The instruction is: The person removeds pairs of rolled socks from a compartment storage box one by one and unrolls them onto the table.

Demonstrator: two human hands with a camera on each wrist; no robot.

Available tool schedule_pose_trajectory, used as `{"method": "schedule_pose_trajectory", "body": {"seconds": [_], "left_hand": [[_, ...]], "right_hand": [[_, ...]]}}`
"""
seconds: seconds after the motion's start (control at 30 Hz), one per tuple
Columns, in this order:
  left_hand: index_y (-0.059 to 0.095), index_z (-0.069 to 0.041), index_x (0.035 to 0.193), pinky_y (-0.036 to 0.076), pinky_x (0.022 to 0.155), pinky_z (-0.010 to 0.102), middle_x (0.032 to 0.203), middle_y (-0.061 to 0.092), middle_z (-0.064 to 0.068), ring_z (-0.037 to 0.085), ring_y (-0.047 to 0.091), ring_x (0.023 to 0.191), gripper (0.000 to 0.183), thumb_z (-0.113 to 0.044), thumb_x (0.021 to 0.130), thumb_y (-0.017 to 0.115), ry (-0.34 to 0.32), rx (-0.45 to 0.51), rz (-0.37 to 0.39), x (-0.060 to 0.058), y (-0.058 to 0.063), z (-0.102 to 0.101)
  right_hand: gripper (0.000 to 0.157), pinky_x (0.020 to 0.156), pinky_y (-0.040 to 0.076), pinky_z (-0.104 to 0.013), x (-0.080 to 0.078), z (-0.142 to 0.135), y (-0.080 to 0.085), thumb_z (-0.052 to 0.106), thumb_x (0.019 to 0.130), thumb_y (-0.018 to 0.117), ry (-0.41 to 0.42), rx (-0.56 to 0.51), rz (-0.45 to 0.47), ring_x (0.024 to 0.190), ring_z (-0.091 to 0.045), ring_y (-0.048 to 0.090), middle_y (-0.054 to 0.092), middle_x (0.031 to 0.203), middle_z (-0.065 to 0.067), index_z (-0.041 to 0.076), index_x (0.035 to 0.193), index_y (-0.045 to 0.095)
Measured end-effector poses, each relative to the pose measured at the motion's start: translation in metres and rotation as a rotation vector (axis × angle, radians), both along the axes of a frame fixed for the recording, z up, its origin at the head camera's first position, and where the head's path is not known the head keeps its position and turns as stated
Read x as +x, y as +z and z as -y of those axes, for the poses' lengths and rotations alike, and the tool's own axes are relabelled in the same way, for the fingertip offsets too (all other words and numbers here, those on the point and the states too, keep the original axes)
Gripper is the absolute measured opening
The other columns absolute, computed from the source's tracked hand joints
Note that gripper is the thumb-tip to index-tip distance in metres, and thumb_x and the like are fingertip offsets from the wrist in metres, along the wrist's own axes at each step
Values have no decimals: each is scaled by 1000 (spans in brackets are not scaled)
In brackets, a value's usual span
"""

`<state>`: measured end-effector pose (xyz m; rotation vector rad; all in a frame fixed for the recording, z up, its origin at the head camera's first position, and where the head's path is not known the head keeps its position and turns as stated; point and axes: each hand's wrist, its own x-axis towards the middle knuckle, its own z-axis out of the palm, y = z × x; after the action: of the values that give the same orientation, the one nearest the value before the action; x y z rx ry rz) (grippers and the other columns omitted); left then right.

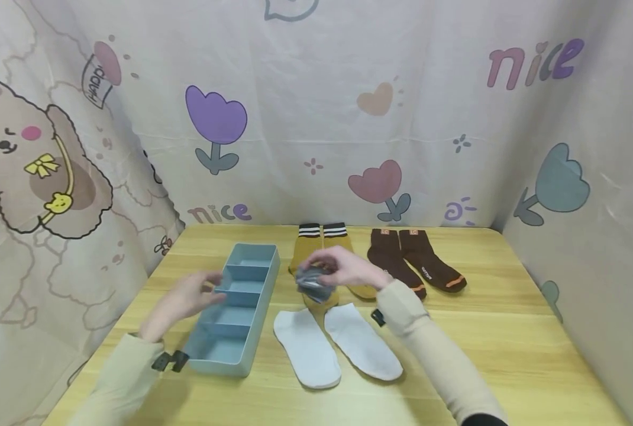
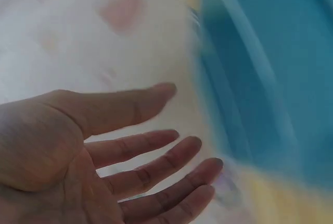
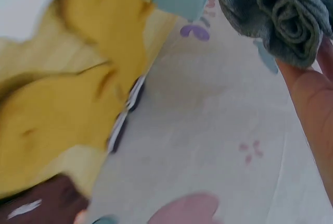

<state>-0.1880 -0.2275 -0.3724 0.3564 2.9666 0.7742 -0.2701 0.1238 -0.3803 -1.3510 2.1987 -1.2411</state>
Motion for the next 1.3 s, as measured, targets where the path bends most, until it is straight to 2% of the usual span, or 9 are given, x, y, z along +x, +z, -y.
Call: {"method": "schedule_pose_trajectory", "body": {"seconds": [0.13, 0.27, 0.4, 0.57, 0.67, 0.77, 0.97, 1.2, 1.3], "left_hand": [[61, 3, 130, 54, 97, 53, 126, 68, 22, 38, 65, 113, 46, -13, 89, 74, -144, 76, -64, 21, 10, -59], [61, -1, 131, 52, 101, 50, 128, 67, 17, 33, 64, 118, 48, -17, 88, 75, -304, 142, -39, 34, 0, -116], [61, -3, 133, 53, 99, 39, 125, 68, 13, 30, 64, 116, 47, -21, 92, 73, -443, 166, 31, 31, -22, -162], [58, -7, 138, 50, 100, 29, 131, 65, 8, 24, 60, 122, 46, -23, 96, 68, -503, 163, 146, 19, -43, -205], [56, -8, 141, 48, 104, 27, 138, 63, 6, 22, 59, 127, 48, -24, 96, 67, -515, 164, 192, 11, -49, -223], [54, -5, 142, 47, 106, 25, 142, 61, 8, 23, 59, 130, 49, -20, 96, 66, -561, 160, 222, 1, -55, -238], [52, -2, 143, 48, 106, 25, 145, 58, 13, 28, 57, 131, 51, -14, 95, 66, -626, 168, 273, -13, -69, -257], [46, -2, 148, 44, 111, 28, 146, 55, 15, 27, 53, 132, 61, -13, 92, 69, -628, 147, 229, -20, -77, -270], [46, -5, 149, 42, 111, 27, 147, 52, 14, 22, 52, 132, 61, -16, 93, 69, -608, 107, 237, -19, -77, -275]], "right_hand": [[20, 98, 54, -23, 18, -42, -20, -3, 90, 66, -52, -34, 45, 113, -16, 67, 67, 126, -26, 0, 109, 63], [12, 93, 54, -18, 34, -79, -39, 0, 88, 70, -123, -21, 57, 109, -4, 65, 70, 120, -23, 5, 98, 66], [11, 90, 54, -17, 49, -112, -53, 1, 88, 71, -179, 13, 98, 105, 2, 63, 72, 114, -21, 6, 97, 69], [9, 90, 53, -16, 61, -145, -63, 3, 89, 70, -254, 46, 108, 102, -2, 65, 71, 112, -23, 6, 98, 69], [10, 90, 52, -16, 64, -157, -68, 3, 88, 70, -286, 78, 136, 101, -4, 65, 71, 114, -23, 6, 98, 70], [12, 86, 51, -17, 63, -163, -71, 3, 87, 70, -293, 113, 170, 97, -4, 64, 73, 110, -20, 5, 99, 70], [15, 82, 51, -20, 52, -162, -79, 5, 87, 70, -291, 158, 234, 91, -7, 63, 72, 105, -18, 1, 102, 71], [19, 98, 46, -19, 41, -170, -88, 6, 87, 71, -300, 149, 210, 111, 1, 60, 66, 127, -26, 3, 106, 73], [22, 101, 44, -18, 37, -175, -89, 10, 90, 70, -292, 146, 244, 114, 4, 59, 65, 131, -24, 4, 111, 73]]}}
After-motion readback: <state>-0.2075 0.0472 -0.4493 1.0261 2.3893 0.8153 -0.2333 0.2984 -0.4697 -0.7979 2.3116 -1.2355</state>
